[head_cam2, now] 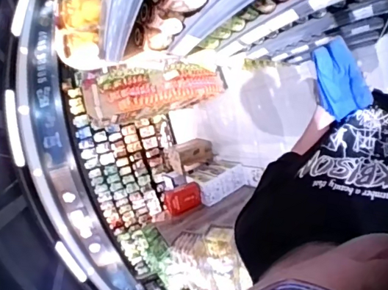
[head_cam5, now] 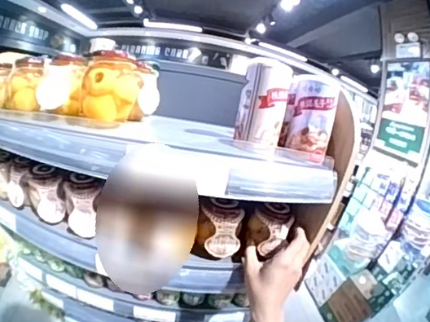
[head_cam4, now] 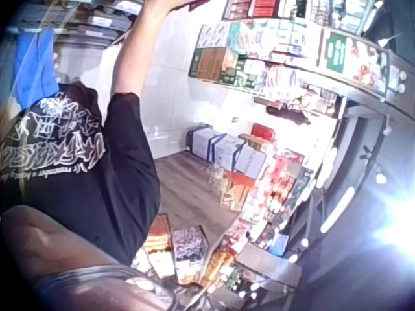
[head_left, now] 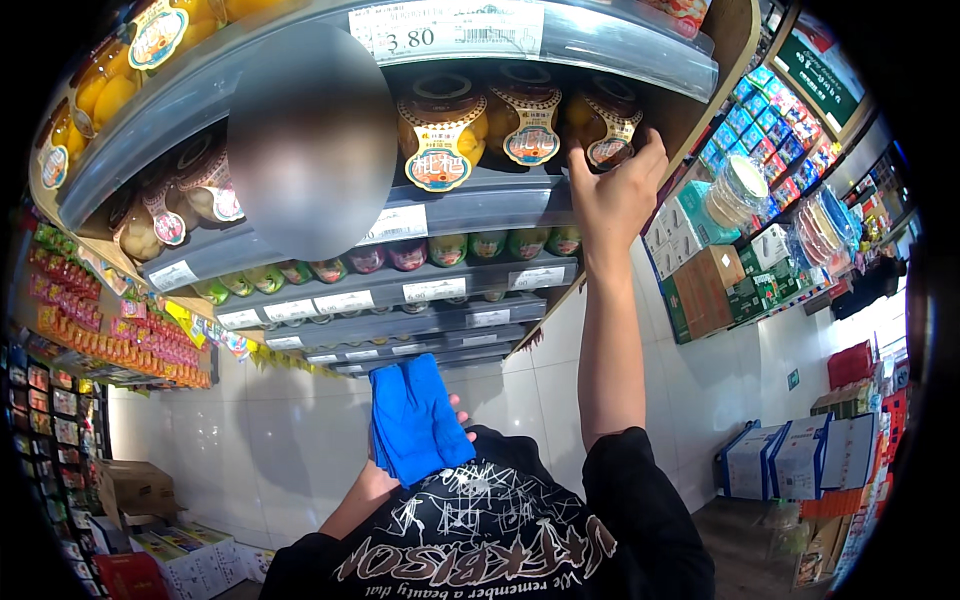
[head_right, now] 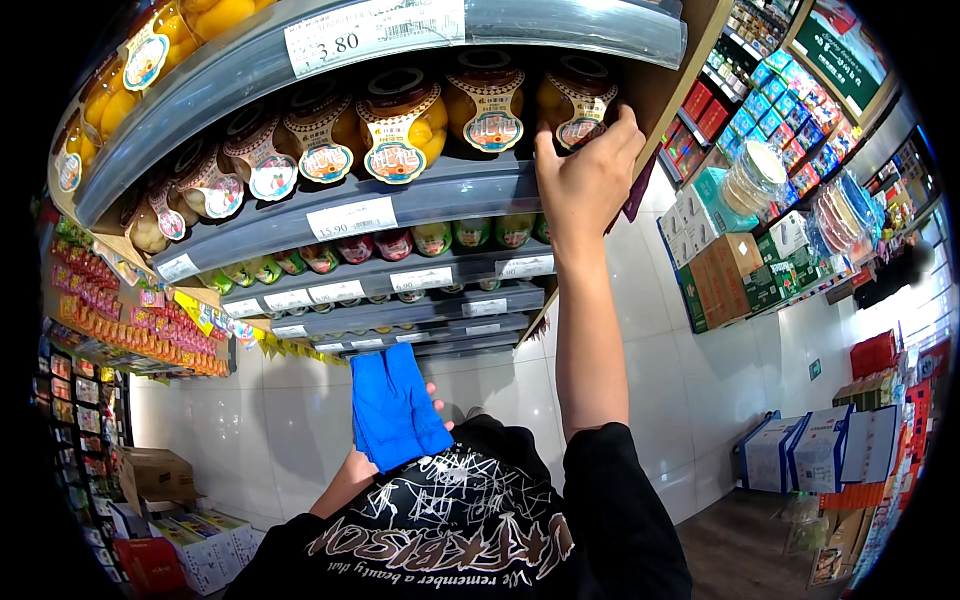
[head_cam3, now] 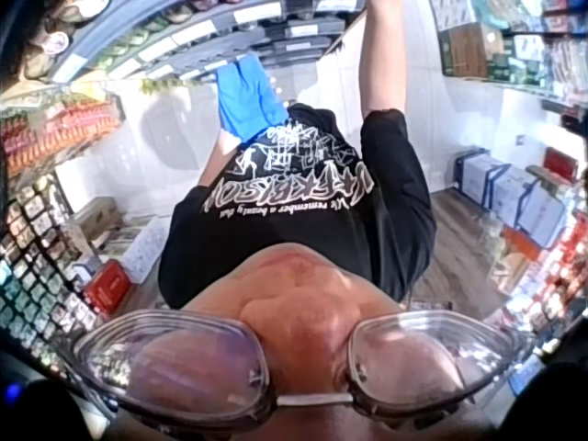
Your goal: The person wipes the lids of several jars on a refrigerated shelf using a blue cloth. They pick up each jar, wipe the lid, and place it back on the shelf.
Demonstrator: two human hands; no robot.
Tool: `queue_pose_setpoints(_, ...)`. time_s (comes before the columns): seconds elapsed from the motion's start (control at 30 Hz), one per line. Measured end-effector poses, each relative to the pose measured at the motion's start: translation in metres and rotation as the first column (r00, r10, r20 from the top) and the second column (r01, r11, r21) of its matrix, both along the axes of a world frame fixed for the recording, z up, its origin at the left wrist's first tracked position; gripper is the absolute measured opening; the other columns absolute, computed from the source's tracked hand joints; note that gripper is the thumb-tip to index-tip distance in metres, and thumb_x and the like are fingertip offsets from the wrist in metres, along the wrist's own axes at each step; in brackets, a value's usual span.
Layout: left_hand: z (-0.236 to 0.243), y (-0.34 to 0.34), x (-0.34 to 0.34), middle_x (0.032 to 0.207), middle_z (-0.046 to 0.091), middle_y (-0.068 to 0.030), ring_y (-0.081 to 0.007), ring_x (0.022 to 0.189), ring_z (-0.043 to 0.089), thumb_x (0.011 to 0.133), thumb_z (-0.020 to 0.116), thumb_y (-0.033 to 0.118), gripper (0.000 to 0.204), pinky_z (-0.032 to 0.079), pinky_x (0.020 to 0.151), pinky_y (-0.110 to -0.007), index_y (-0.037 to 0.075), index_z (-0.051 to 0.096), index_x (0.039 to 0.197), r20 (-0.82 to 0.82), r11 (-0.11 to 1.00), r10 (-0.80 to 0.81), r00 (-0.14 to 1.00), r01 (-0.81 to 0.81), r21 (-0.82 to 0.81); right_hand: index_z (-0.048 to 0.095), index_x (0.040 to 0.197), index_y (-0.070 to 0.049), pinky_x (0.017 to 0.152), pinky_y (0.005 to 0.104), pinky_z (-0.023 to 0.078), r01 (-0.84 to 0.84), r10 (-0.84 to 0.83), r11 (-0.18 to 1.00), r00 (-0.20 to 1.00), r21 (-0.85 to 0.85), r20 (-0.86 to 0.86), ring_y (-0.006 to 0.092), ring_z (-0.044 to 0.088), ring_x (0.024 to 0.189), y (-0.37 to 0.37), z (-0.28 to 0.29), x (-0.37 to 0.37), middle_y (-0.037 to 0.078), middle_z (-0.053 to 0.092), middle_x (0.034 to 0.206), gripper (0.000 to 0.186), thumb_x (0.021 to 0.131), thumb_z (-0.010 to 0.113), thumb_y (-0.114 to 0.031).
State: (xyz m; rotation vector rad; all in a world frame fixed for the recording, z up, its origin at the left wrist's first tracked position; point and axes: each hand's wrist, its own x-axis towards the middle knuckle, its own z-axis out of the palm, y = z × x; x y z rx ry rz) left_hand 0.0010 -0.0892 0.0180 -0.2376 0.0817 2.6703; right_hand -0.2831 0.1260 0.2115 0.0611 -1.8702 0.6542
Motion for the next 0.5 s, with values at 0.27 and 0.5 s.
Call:
queue_pose_setpoints(0.27,-0.009,-0.004,0.003,0.144,0.052,-0.0111,-0.0378,0.129,0.053,0.102,0.044,0.054,0.056,0.037,0.113,-0.063,0.018,0.048,0.145,-0.014,1.0,0.018,1.0,-0.019,-0.012,0.046,0.129,0.009,0.095,0.046,0.046,0.001,-0.002,1.0,0.997,0.014,0.076,0.043,0.057,0.109,-0.002,0.0,0.001,0.027,0.054,0.118,0.065,0.078,0.077,-0.017)
queue_pose_setpoints(0.5,-0.014,-0.006,0.003,0.143,0.053,-0.0107,-0.0378,0.129,0.053,0.101,0.044,0.055,0.057,0.038,0.112,-0.063,0.018,0.049,0.144,-0.025,0.999,0.043,0.999,-0.042,0.026,0.05,0.128,0.009,0.095,0.0442,0.046,-0.114,0.119,0.993,0.976,0.035,-0.184,0.0367,0.058,0.106,-0.014,0.005,0.024,0.023,0.059,0.113,0.057,0.081,0.075,-0.013)
